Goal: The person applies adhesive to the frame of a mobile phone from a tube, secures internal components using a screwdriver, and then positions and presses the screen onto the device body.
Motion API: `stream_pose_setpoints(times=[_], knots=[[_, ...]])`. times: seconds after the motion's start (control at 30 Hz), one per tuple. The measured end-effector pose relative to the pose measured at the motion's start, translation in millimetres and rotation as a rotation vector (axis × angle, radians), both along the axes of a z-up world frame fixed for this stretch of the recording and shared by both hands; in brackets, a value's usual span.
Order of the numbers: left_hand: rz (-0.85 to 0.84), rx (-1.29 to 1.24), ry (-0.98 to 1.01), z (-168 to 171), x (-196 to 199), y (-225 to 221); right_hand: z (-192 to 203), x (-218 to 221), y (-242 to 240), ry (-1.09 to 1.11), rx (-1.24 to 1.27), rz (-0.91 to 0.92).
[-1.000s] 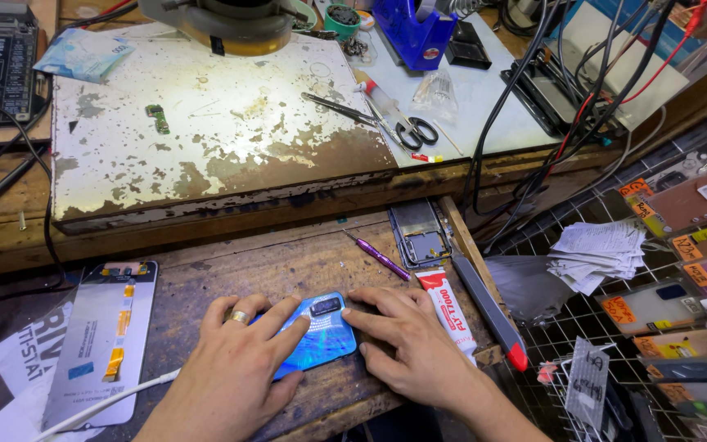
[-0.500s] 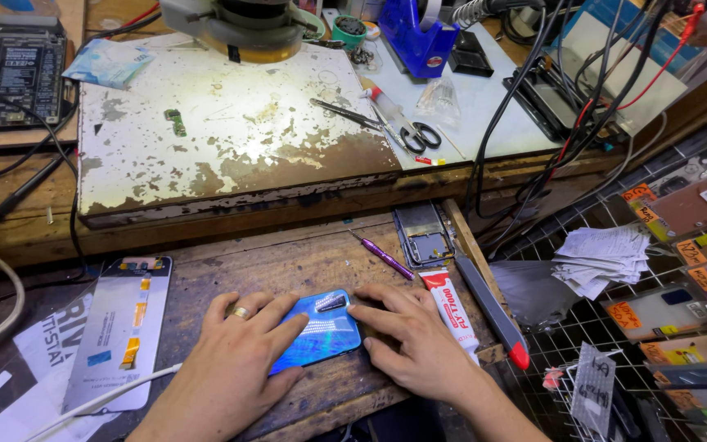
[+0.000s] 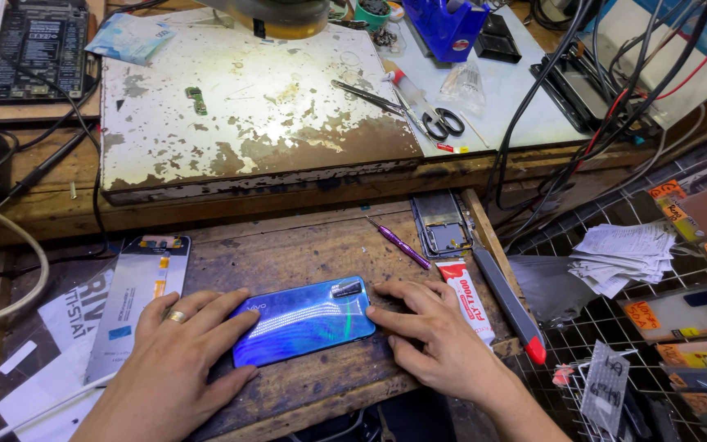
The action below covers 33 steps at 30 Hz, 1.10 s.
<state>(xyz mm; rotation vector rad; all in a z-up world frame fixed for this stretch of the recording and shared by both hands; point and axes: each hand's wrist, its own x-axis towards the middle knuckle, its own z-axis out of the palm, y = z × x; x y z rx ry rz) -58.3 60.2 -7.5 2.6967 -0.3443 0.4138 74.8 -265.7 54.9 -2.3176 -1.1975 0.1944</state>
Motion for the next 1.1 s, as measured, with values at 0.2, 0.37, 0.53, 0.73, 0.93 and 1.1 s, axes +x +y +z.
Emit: stream_pose_setpoints(times=[0.2,0.37,0.53,0.73,0.93,1.1], knots=[[0.001,-0.009,0.014,2,1,-2,1,0,0,0.007,-0.014,0.008],[0.022,0.011,-0.013,1,-2,0,1,1,0,0.004,-0.027,0.011],[0.05,0.005,0.042,7,-8,3,-2,3,-2,-0.025,-0.011,0.036],[0.069,-0.122,0.039,20,-11,-6,-5,4,-1,-0.035,-0.016,0.037],[0.076,-0.157,0.1,36,-7,-11,-6,4,-2,-0.01,-0.038,0.037],[0.079,-0.178,0.119,51,-2,-19,-7,6,-1,-0.021,-0.029,0.055]])
